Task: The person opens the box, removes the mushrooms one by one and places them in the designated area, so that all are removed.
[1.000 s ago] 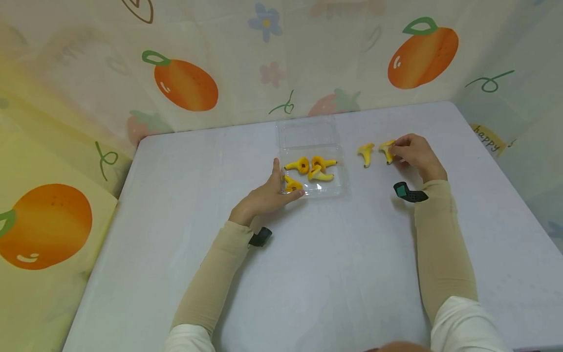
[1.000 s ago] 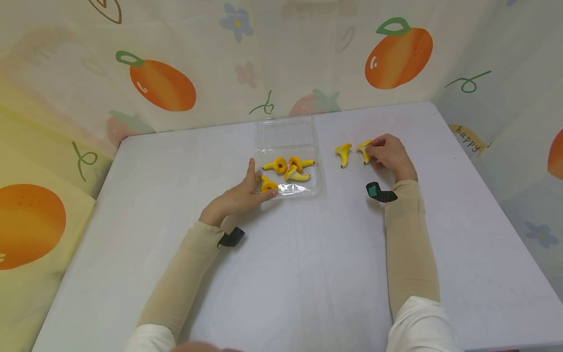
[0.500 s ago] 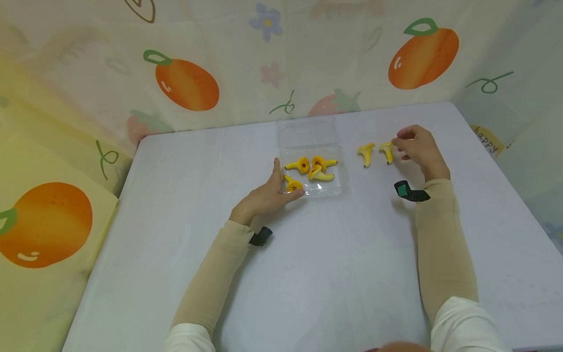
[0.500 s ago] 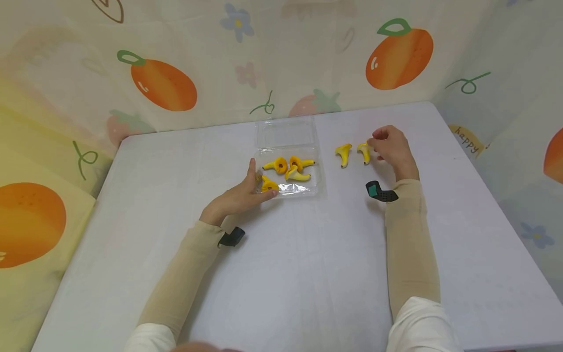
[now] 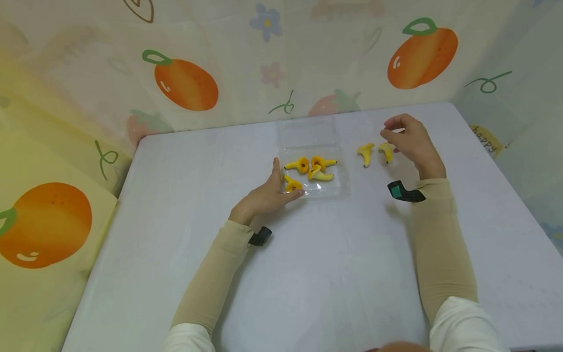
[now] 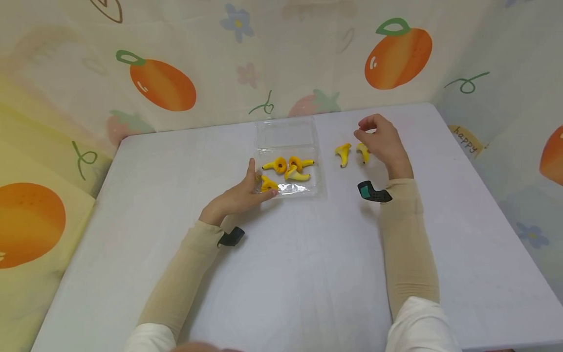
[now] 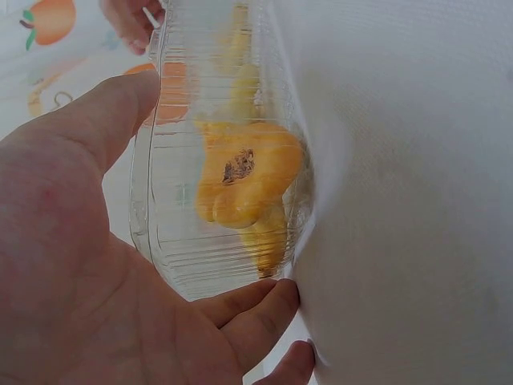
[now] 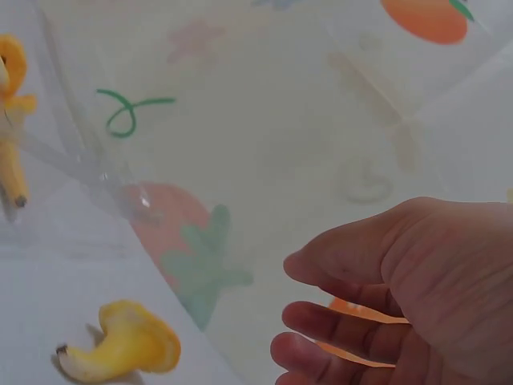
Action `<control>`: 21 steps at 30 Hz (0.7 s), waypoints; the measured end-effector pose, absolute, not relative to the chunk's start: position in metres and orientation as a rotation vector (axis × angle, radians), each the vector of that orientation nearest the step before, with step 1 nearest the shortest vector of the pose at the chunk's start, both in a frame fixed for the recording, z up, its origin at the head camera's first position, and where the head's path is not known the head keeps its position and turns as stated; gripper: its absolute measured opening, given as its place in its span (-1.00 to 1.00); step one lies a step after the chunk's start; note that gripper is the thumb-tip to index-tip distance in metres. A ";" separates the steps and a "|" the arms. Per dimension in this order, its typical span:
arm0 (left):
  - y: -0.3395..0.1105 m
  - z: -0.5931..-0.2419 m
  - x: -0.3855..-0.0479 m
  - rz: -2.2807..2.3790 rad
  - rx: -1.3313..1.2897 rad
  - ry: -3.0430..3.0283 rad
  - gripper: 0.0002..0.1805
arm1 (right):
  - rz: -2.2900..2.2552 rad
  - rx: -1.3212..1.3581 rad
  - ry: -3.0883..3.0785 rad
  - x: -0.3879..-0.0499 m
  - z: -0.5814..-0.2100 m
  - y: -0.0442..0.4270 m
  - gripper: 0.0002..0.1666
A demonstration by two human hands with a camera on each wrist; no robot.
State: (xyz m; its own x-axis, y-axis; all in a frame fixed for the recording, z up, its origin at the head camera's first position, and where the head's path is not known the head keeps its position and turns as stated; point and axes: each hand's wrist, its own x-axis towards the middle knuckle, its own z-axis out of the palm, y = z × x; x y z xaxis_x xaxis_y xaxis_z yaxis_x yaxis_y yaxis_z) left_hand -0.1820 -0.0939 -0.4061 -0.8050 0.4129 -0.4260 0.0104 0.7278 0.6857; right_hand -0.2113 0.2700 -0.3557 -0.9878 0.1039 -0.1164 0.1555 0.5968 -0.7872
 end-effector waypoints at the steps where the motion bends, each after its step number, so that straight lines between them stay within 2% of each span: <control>1: -0.094 -0.406 -0.182 0.931 0.319 2.361 0.36 | -1.359 0.199 2.758 -0.211 -0.354 0.266 -0.40; 13: -0.093 -0.404 -0.182 0.919 0.305 2.361 0.36 | -1.129 -0.029 2.756 -0.210 -0.335 0.223 -0.44; 21: -0.094 -0.401 -0.182 0.915 0.303 2.355 0.38 | -1.017 -0.184 2.736 -0.209 -0.327 0.204 -0.53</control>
